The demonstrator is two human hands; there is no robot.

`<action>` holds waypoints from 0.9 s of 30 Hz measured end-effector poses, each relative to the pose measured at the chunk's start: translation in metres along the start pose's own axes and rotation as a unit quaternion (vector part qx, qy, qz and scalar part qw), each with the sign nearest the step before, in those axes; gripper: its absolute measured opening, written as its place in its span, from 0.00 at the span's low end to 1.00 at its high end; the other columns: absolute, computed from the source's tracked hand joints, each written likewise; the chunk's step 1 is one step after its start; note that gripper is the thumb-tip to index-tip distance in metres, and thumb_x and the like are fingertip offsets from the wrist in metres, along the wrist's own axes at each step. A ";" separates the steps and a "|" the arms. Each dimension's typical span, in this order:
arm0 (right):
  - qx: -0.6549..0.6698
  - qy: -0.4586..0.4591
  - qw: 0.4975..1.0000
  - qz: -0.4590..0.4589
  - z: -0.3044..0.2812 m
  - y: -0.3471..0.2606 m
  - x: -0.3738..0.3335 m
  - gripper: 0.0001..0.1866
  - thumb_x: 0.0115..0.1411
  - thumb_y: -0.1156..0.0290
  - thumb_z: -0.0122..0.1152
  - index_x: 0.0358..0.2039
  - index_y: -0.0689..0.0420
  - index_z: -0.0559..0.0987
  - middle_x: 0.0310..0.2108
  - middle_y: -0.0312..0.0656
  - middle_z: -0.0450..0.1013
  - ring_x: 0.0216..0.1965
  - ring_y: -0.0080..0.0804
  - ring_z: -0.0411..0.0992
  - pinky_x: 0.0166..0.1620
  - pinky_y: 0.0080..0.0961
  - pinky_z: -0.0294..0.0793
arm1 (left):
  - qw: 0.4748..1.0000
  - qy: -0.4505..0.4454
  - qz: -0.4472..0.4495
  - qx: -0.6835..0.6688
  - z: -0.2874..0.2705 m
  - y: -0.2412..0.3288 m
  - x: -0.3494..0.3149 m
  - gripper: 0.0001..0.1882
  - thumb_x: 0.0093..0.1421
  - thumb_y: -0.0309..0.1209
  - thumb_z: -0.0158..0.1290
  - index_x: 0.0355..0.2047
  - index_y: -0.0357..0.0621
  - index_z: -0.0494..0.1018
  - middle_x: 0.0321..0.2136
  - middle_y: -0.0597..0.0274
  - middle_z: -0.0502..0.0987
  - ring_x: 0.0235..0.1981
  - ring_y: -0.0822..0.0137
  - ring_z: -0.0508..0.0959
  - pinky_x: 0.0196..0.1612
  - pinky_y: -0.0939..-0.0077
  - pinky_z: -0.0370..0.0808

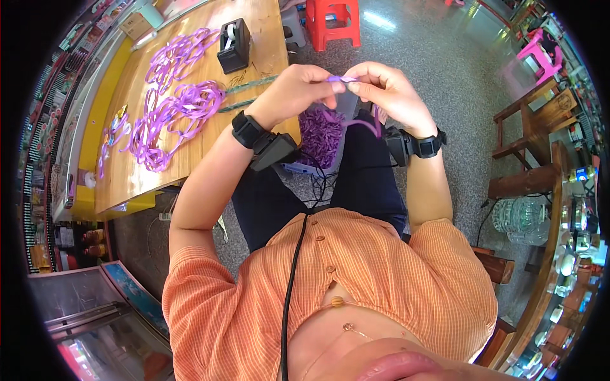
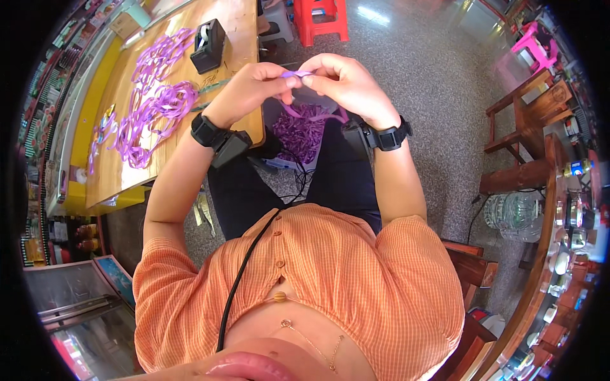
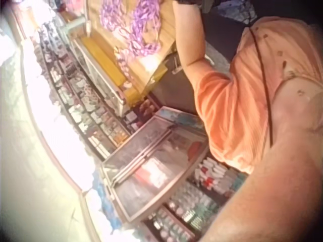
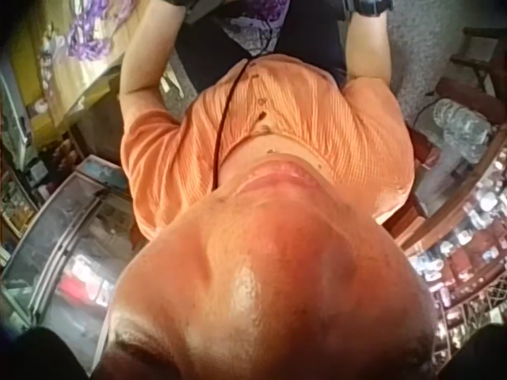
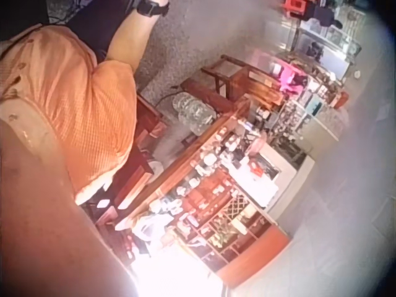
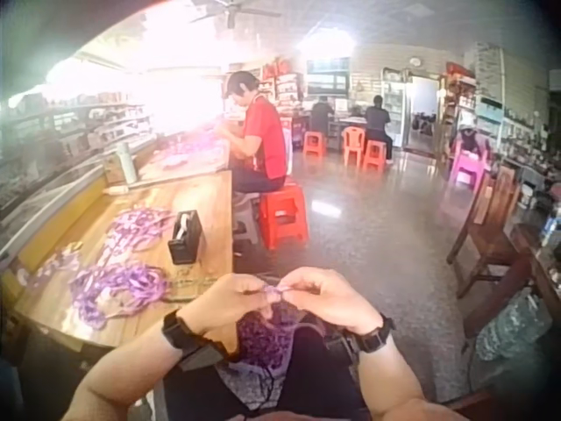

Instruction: Measuring, cutting, and placing purple ribbons into small plastic bags.

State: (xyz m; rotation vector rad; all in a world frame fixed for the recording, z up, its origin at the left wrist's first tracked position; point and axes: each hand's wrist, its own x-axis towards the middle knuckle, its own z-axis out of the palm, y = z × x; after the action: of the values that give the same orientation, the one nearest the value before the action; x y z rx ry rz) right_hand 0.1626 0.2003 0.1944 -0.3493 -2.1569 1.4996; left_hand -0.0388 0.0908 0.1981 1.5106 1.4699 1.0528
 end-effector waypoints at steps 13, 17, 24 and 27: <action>-0.015 0.055 0.996 0.061 -0.018 0.036 0.001 0.11 0.64 0.72 0.60 0.44 0.62 0.80 0.34 0.32 0.77 0.36 0.17 0.72 0.42 0.17 0.71 | 0.999 0.018 -0.018 -0.036 -0.019 -0.019 0.012 0.13 0.66 0.35 0.53 0.41 0.40 0.81 0.28 0.67 0.82 0.33 0.79 0.75 0.40 0.84 0.70; -0.036 0.078 0.995 0.057 -0.024 0.041 0.010 0.10 0.63 0.71 0.59 0.41 0.62 0.81 0.30 0.30 0.75 0.31 0.16 0.69 0.38 0.17 0.70 | 1.000 -0.015 0.010 0.022 -0.014 -0.022 0.014 0.13 0.63 0.35 0.56 0.41 0.40 0.81 0.30 0.65 0.82 0.32 0.77 0.76 0.38 0.81 0.72; -0.147 -0.051 0.984 0.093 -0.026 0.005 0.033 0.10 0.61 0.68 0.59 0.35 0.62 0.81 0.26 0.30 0.73 0.29 0.16 0.67 0.33 0.16 0.66 | 0.994 -0.011 0.090 0.057 0.001 -0.016 0.025 0.20 0.62 0.32 0.58 0.53 0.39 0.74 0.43 0.63 0.79 0.41 0.74 0.76 0.48 0.77 0.73; -0.146 -0.081 0.983 0.081 -0.030 0.003 0.040 0.10 0.61 0.68 0.60 0.36 0.62 0.81 0.27 0.30 0.73 0.31 0.16 0.68 0.35 0.16 0.67 | 0.992 -0.122 0.012 0.017 -0.005 -0.005 0.034 0.15 0.64 0.35 0.56 0.46 0.40 0.78 0.36 0.66 0.81 0.37 0.78 0.77 0.41 0.80 0.73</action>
State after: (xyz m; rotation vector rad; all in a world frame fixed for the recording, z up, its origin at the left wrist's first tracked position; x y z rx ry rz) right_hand 0.1441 0.2443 0.2101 -0.5315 -2.5408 1.3332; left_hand -0.0451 0.1244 0.1972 1.6218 1.3080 0.8265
